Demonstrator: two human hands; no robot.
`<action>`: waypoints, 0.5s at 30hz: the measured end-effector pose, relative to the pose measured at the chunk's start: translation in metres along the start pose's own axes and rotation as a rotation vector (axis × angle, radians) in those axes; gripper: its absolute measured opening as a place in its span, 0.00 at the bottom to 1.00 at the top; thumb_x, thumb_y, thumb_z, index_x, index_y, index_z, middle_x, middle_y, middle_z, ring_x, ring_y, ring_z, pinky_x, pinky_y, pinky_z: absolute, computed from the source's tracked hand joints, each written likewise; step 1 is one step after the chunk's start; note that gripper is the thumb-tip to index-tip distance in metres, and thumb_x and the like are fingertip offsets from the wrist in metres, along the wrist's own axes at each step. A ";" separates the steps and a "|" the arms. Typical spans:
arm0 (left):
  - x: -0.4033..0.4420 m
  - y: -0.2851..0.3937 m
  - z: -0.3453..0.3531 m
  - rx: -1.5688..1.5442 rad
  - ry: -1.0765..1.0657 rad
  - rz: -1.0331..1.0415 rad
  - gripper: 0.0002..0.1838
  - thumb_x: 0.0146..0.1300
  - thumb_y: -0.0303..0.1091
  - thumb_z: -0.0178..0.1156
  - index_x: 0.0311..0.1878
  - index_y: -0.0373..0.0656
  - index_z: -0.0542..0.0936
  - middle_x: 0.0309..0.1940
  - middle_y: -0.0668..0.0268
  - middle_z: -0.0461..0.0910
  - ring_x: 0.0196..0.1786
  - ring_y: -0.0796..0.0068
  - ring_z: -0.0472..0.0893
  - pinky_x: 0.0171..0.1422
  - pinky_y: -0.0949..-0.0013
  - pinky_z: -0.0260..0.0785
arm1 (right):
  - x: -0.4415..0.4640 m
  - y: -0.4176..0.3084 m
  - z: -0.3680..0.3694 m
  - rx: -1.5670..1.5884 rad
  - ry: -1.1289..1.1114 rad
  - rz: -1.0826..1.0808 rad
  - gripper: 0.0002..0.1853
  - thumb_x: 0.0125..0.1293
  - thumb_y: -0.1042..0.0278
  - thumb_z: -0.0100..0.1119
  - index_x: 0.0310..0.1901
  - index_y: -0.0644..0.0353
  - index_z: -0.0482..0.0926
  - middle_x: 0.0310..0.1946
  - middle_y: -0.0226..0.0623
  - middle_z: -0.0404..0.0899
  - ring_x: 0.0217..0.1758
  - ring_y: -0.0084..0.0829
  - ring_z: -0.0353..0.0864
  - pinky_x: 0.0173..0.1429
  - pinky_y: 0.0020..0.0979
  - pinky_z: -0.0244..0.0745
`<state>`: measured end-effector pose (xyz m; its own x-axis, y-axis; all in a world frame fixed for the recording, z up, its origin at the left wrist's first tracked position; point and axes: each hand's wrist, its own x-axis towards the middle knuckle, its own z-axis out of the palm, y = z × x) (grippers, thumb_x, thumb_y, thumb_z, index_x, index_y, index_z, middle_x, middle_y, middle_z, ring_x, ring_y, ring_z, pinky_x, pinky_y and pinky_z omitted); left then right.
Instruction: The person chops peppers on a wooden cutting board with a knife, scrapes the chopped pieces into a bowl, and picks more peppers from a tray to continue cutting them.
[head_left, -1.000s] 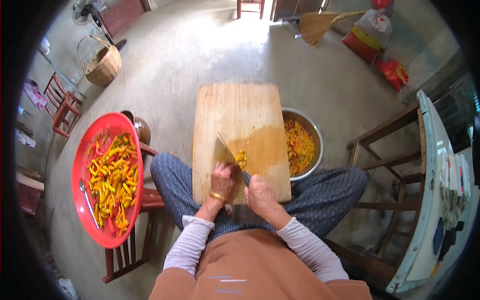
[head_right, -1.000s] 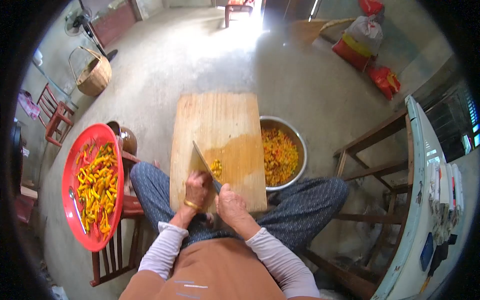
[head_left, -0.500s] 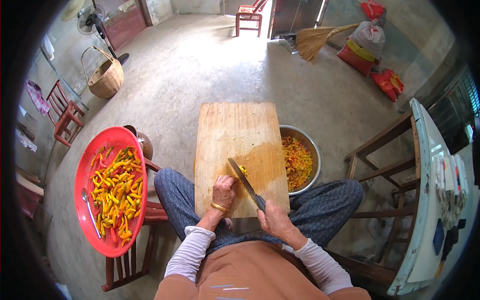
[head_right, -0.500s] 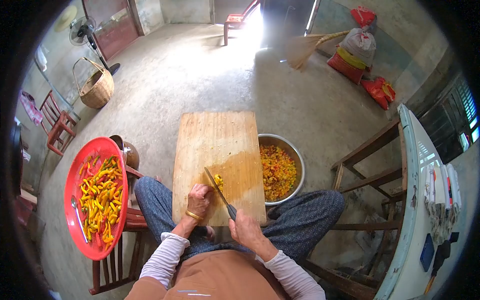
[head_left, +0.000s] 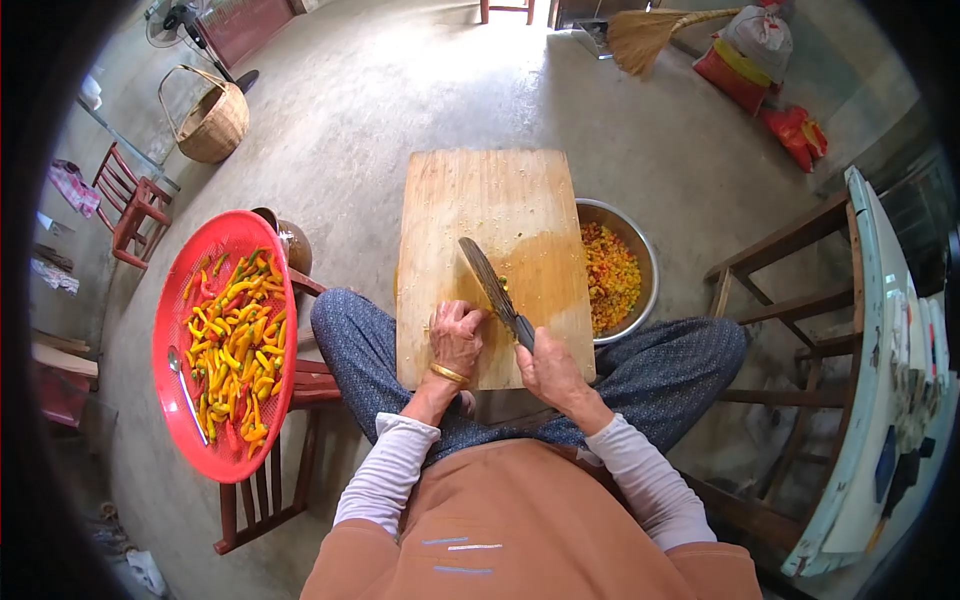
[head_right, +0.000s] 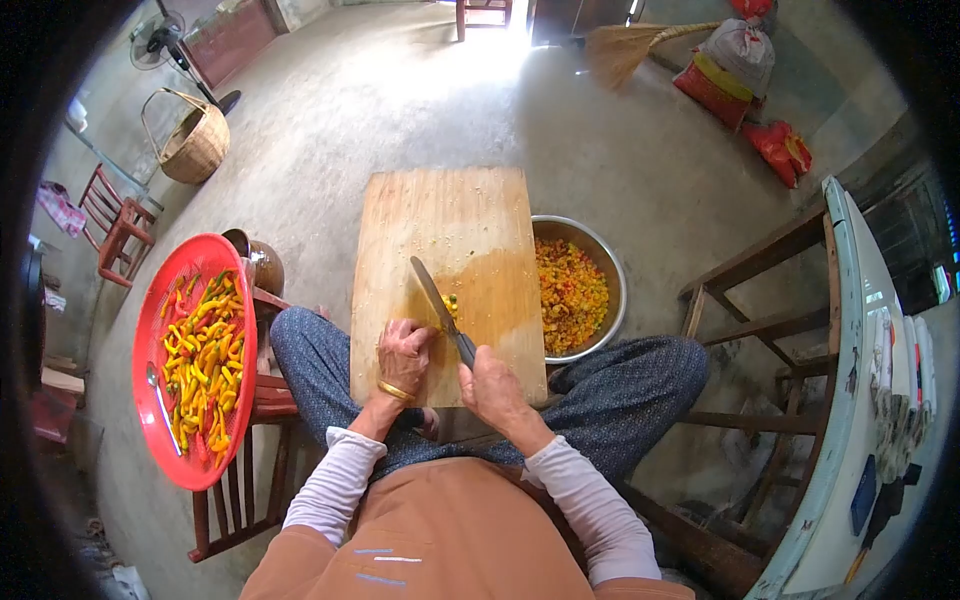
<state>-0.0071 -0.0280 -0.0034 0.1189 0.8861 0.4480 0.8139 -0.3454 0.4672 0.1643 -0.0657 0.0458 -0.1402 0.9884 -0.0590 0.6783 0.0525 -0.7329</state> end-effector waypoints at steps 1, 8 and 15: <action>-0.001 0.000 0.002 -0.013 0.018 0.001 0.04 0.50 0.28 0.61 0.30 0.44 0.82 0.29 0.62 0.77 0.36 0.58 0.75 0.44 0.61 0.67 | -0.005 0.000 -0.006 0.010 -0.004 -0.009 0.12 0.61 0.67 0.56 0.35 0.67 0.67 0.24 0.61 0.75 0.30 0.62 0.76 0.34 0.54 0.70; 0.008 -0.006 0.010 -0.089 0.013 0.001 0.02 0.49 0.29 0.63 0.27 0.44 0.81 0.26 0.63 0.77 0.33 0.59 0.75 0.43 0.61 0.66 | -0.037 -0.009 -0.031 0.005 -0.088 0.003 0.11 0.61 0.69 0.55 0.36 0.68 0.67 0.23 0.62 0.73 0.30 0.62 0.75 0.31 0.52 0.68; 0.004 -0.013 0.018 -0.076 -0.003 0.010 0.03 0.50 0.30 0.62 0.29 0.45 0.81 0.27 0.63 0.76 0.35 0.60 0.74 0.43 0.60 0.66 | -0.031 -0.023 -0.027 -0.091 -0.142 0.086 0.12 0.60 0.68 0.56 0.34 0.68 0.66 0.22 0.62 0.74 0.30 0.61 0.77 0.33 0.53 0.71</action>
<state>-0.0070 -0.0147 -0.0209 0.1285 0.8835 0.4504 0.7669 -0.3765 0.5197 0.1725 -0.0940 0.0829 -0.1752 0.9599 -0.2189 0.7540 -0.0122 -0.6568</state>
